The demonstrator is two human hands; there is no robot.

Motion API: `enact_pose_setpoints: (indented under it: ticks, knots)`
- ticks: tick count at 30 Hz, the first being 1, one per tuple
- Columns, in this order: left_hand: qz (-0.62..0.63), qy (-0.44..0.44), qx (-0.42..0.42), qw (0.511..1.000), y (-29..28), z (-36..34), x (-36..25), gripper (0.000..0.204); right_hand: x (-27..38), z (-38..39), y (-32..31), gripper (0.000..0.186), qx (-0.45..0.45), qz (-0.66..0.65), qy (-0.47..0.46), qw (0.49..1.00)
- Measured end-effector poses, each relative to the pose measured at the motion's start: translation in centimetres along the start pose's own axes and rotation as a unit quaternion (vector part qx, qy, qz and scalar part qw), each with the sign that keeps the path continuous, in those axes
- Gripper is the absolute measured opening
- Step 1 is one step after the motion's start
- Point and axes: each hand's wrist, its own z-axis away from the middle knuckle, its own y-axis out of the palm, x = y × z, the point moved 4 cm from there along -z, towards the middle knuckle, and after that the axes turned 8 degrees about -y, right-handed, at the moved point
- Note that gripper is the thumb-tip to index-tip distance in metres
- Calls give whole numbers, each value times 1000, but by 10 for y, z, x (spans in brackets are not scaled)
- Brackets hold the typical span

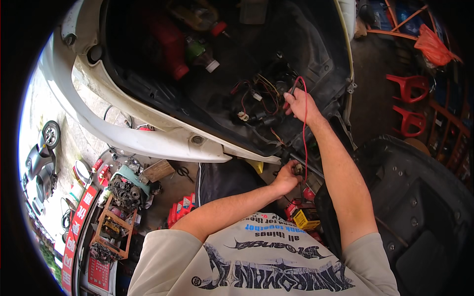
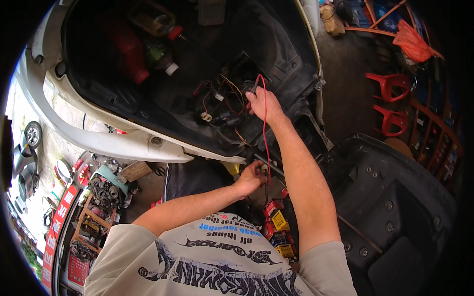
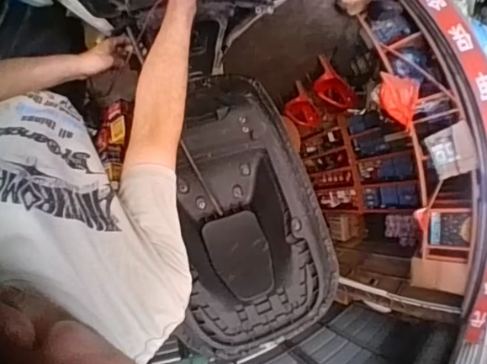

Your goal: Inspecting and repairing the electrical wiring under the seat of a scooter.

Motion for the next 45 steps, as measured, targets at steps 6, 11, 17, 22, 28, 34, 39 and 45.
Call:
enact_pose_setpoints:
  ticks: [6,11,17,22,28,34,39,45]
  knots:
    - [-6,5,1,1000,1,1,-1,53,-2,4,-1,28,-15,47,-51,997]
    - [4,9,7,1000,1,1,-3,52,1,9,-1,25,-19,62,-101,993]
    - [-2,9,1,1000,2,3,-6,51,1,10,-2,20,-5,40,-94,995]
    - [6,14,11,1000,2,1,-4,51,3,13,-2,19,-6,39,-101,994]
    - [-6,9,2,1000,1,1,-3,52,7,16,-4,19,-17,45,-117,992]
    - [-5,4,10,1000,1,2,-3,53,5,16,-3,18,-33,40,-111,992]
    - [-17,-2,6,1000,-1,3,-4,52,8,16,0,18,-51,35,-112,992]
    - [-21,-1,14,1000,3,2,-4,52,4,19,-14,21,-209,98,-197,953]
